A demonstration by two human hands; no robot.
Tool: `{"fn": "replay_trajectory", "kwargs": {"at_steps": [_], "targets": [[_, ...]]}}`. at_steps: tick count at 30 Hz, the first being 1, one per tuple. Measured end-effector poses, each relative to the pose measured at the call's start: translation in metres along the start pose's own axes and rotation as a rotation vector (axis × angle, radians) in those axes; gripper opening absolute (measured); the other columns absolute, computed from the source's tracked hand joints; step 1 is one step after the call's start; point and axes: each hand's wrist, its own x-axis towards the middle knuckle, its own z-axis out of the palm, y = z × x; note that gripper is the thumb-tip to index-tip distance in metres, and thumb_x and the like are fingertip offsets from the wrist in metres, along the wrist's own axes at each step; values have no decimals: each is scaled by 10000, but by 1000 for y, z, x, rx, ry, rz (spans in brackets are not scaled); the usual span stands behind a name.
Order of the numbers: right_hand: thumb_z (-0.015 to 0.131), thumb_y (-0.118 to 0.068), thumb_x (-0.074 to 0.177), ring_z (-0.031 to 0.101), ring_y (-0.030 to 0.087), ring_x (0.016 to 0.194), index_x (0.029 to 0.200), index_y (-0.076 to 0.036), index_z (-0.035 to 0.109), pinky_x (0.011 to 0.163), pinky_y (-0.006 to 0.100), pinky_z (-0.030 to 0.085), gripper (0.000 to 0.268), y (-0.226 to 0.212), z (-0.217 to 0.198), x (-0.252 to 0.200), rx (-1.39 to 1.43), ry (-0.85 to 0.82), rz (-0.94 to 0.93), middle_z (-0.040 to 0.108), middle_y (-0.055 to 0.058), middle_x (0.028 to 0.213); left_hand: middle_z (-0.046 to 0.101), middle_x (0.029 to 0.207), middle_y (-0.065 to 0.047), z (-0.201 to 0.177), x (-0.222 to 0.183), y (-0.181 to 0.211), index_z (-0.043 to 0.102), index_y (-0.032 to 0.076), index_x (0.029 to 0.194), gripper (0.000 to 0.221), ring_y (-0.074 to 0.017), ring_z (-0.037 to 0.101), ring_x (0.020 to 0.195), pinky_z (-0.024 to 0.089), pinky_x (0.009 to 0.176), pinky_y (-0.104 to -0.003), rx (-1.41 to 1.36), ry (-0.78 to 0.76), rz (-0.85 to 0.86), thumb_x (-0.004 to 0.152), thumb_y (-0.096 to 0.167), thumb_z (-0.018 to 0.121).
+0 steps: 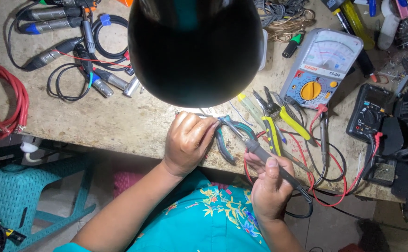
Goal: Preparing and soldering wires as part of an electronics repair task on a workbench.
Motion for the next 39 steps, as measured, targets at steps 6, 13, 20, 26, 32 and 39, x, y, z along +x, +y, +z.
{"fn": "replay_trajectory", "kwargs": {"at_steps": [6,13,20,26,32,39], "targets": [[482,-197,1056,760,399,812,1090,27,510,773,451,679,229,2,1,0,-12,28,8,700,308,904,565,785,-101,1,0,0,706,-40,1015,91,-263,513,713,442,675,-374,6,-9,-7,997,49,704],[483,-193,1060,763,387,823,1096,13,517,784,453,685,212,0,1,0,-13,15,6,704,293,920,577,780,-106,1,2,0,712,-42,997,91,-258,505,701,438,665,-372,14,-14,-3,994,50,710],[484,-196,1062,764,383,820,1099,25,522,780,441,684,227,-1,3,0,-17,19,1,707,293,917,566,782,-101,0,3,1,710,-38,998,96,-260,502,710,440,661,-373,28,-17,-10,1002,57,699],[483,-223,1066,766,385,828,1124,19,515,791,445,681,251,-1,3,0,-22,19,16,710,296,927,552,772,-100,1,4,2,708,-38,991,91,-259,491,697,432,652,-372,26,-16,-7,1004,51,692],[490,-214,1060,766,383,820,1118,30,524,787,439,681,253,0,2,0,-18,33,20,711,296,924,569,775,-104,1,4,2,711,-36,980,94,-263,497,698,432,652,-374,26,-15,-10,1006,51,685],[498,-227,1069,768,370,843,1093,-15,523,826,438,677,214,-2,3,-1,-5,17,22,711,289,924,567,776,-103,3,3,2,712,-39,990,109,-259,484,704,421,628,-372,41,-26,-12,1012,62,678]]}}
